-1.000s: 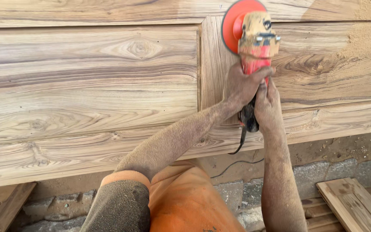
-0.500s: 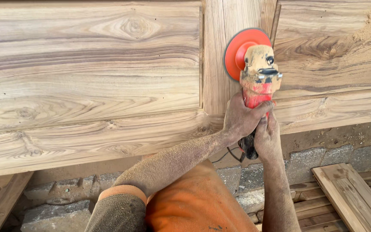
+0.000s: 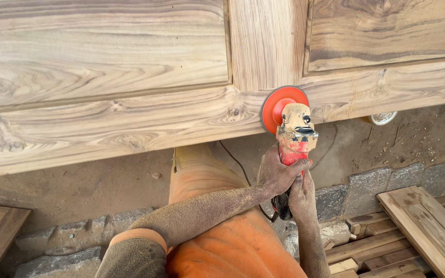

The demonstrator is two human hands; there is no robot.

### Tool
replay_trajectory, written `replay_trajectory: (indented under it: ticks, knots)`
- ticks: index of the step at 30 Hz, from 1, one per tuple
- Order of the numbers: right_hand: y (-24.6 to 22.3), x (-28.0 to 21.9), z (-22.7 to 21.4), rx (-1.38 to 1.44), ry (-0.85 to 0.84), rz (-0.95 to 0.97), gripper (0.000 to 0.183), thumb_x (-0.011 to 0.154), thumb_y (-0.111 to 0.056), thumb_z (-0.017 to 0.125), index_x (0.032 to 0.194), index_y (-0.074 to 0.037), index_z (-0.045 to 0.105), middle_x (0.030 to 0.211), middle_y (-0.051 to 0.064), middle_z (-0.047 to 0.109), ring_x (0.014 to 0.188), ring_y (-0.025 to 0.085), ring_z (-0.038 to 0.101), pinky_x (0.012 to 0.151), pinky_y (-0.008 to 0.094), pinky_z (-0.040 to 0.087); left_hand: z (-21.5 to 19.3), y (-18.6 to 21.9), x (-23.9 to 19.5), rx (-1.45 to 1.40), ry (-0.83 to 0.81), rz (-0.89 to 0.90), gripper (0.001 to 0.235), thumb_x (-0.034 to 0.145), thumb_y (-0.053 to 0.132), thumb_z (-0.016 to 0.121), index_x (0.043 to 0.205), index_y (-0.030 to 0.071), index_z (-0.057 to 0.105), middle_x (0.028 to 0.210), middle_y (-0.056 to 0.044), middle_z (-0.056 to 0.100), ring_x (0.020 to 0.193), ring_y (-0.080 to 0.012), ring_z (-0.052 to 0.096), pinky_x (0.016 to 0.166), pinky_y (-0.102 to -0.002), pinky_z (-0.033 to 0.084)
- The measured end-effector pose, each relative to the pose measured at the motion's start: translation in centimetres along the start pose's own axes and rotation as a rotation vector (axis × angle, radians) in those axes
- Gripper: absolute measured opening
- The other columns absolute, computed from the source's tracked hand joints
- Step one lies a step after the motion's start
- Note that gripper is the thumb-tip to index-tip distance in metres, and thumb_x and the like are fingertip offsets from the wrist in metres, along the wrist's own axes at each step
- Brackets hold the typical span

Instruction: The person uses a red orbital sander to smooth the surface of a large wooden door panel. They move the tool across the flat surfaces and along the raised frame edges, generating sawdust. The work is performed in an outdoor area with other wood pieces nearby.

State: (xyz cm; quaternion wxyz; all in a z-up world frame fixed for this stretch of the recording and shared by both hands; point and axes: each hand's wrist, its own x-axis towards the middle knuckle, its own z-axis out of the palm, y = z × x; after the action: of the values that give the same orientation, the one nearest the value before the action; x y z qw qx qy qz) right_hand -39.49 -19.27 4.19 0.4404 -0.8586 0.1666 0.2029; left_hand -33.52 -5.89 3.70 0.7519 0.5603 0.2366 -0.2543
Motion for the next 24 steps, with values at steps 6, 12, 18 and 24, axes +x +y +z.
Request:
replay_trajectory:
  ticks: [6, 12, 18, 24]
  knots:
    - [3.0, -3.2, 0.2, 0.212, 0.053, 0.102, 0.047, 0.108, -0.027, 0.033, 0.145, 0.0, 0.044, 0.119, 0.017, 0.064, 0.105, 0.026, 0.066, 0.087, 0.038, 0.055, 1.6, -2.3, -2.4, 0.111, -0.079, -0.042, 0.048, 0.073, 0.033, 0.08, 0.113, 0.007, 0.07, 0.099, -0.013, 0.077, 0.095, -0.0262, 0.076, 0.086, -0.04, 0.057]
    - [0.2, 3.8, 0.1, 0.075, 0.038, 0.001, 0.049, 0.109, -0.031, 0.036, 0.142, 0.003, 0.05, 0.121, 0.021, 0.067, 0.108, 0.031, 0.067, 0.092, 0.04, 0.053, 0.8, 1.5, 2.6, 0.081, 0.041, 0.051, 0.052, 0.073, 0.038, 0.08, 0.112, 0.004, 0.07, 0.101, -0.011, 0.078, 0.095, -0.0212, 0.077, 0.086, -0.037, 0.058]
    - [-9.1, 16.9, 0.4, -0.126, -0.029, -0.144, 0.058, 0.111, -0.036, 0.036, 0.15, 0.006, 0.041, 0.141, 0.03, 0.057, 0.133, 0.041, 0.056, 0.107, 0.046, 0.045, -2.2, 8.6, 14.0, -0.024, 0.111, 0.161, 0.05, 0.077, 0.04, 0.078, 0.105, 0.0, 0.071, 0.089, -0.011, 0.078, 0.08, -0.0198, 0.077, 0.076, -0.035, 0.061]
    - [-18.7, 26.7, 0.1, 0.114, -0.094, -0.151, 0.051, 0.114, -0.034, 0.035, 0.147, 0.002, 0.049, 0.129, 0.019, 0.066, 0.117, 0.025, 0.064, 0.098, 0.036, 0.054, -3.2, 16.5, 24.5, -0.12, 0.114, 0.216, 0.05, 0.074, 0.04, 0.079, 0.097, -0.005, 0.075, 0.083, -0.014, 0.078, 0.07, -0.0211, 0.076, 0.067, -0.035, 0.062]
